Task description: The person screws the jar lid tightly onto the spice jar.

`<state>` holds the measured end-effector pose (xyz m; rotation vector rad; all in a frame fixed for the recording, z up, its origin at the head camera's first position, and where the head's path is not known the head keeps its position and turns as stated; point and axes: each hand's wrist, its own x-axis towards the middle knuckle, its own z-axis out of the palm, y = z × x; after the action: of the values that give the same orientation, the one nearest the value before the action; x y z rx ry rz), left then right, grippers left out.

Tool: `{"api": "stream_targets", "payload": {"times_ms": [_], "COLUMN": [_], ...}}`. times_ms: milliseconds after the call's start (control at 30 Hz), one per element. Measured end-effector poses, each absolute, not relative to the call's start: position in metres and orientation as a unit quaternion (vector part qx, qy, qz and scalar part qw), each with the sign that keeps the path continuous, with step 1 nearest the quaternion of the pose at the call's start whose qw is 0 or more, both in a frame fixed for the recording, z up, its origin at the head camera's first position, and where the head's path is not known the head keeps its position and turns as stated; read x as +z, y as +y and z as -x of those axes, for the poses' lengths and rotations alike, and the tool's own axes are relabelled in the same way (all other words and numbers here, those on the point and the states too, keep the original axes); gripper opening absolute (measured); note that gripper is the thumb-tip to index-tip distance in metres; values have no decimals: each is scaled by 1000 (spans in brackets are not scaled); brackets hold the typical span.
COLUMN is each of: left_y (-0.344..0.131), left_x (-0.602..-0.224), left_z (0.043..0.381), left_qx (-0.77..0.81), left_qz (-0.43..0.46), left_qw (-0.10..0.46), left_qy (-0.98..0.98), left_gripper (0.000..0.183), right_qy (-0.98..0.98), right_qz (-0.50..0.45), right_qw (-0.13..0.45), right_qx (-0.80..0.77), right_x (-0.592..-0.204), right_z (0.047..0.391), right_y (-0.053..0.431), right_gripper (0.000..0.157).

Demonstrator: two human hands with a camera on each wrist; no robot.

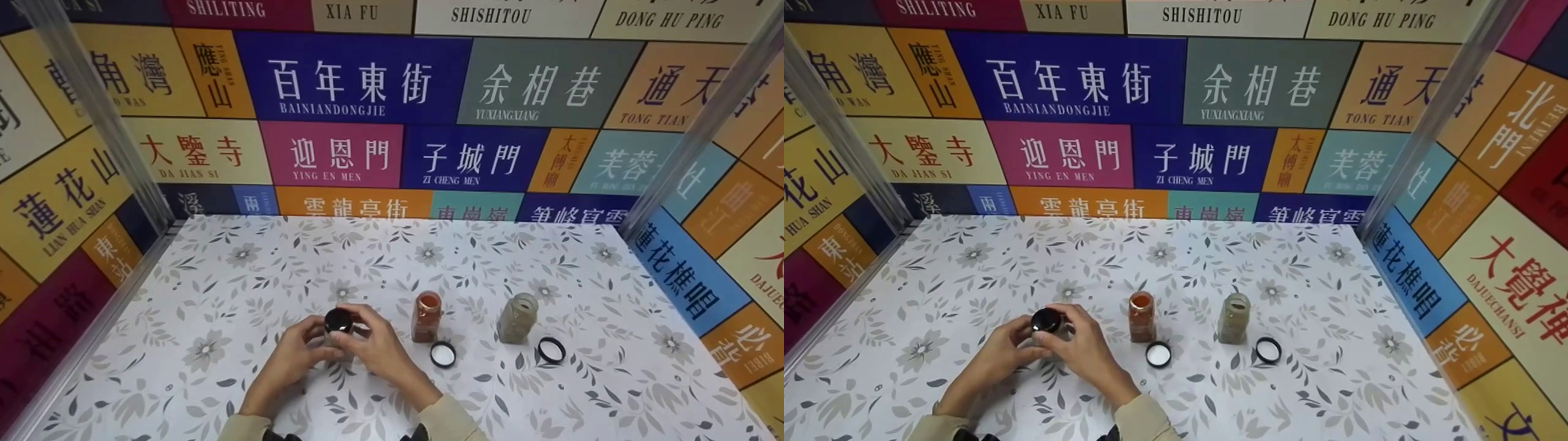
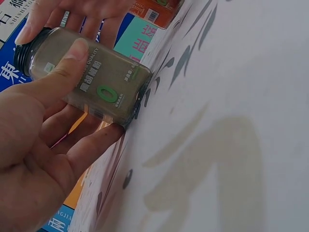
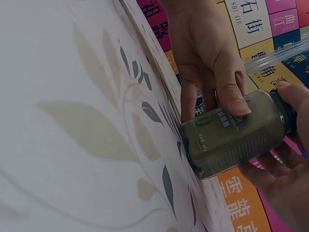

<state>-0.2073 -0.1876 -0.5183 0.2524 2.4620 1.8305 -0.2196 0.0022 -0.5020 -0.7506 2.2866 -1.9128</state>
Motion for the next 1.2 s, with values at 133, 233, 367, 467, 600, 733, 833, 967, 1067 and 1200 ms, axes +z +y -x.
{"api": "stream_targets", "payload": {"times_ms": [133, 233, 367, 467, 600, 733, 833, 967, 1067, 1200], "left_y": [-186, -185, -185, -185, -184, -184, -184, -183, -183, -180], "left_x": [-517, -516, -515, -515, -516, -516, -516, -516, -516, -514], "left_z": [206, 205, 205, 205, 205, 205, 205, 204, 204, 204], "left_qx": [588, 587, 583, 573, 556, 548, 547, 542, 547, 561], "left_qz": [-78, -78, -77, -78, -79, -82, -81, -71, -61, -43], "left_qw": [24, 18, 12, 6, -9, -22, -24, -19, -10, 4], "left_qy": [804, 806, 809, 816, 827, 832, 833, 837, 835, 827], "left_gripper": [55, 54, 53, 53, 53, 51, 50, 48, 48, 50], "right_qy": [748, 750, 756, 760, 761, 760, 758, 759, 759, 758], "right_qz": [240, 236, 230, 225, 221, 216, 213, 198, 185, 184], "right_qw": [20, 7, -9, -18, -27, -32, -27, 2, 23, 25], "right_qx": [-619, -617, -613, -609, -610, -613, -615, -620, -624, -626], "right_x": [-502, -503, -503, -503, -504, -504, -503, -499, -497, -496], "right_z": [219, 218, 217, 216, 215, 215, 215, 215, 215, 215], "right_y": [0, -1, -2, -3, -4, -6, -6, -5, -4, -3], "right_gripper": [45, 43, 44, 45, 44, 42, 43, 43, 44, 46]}}
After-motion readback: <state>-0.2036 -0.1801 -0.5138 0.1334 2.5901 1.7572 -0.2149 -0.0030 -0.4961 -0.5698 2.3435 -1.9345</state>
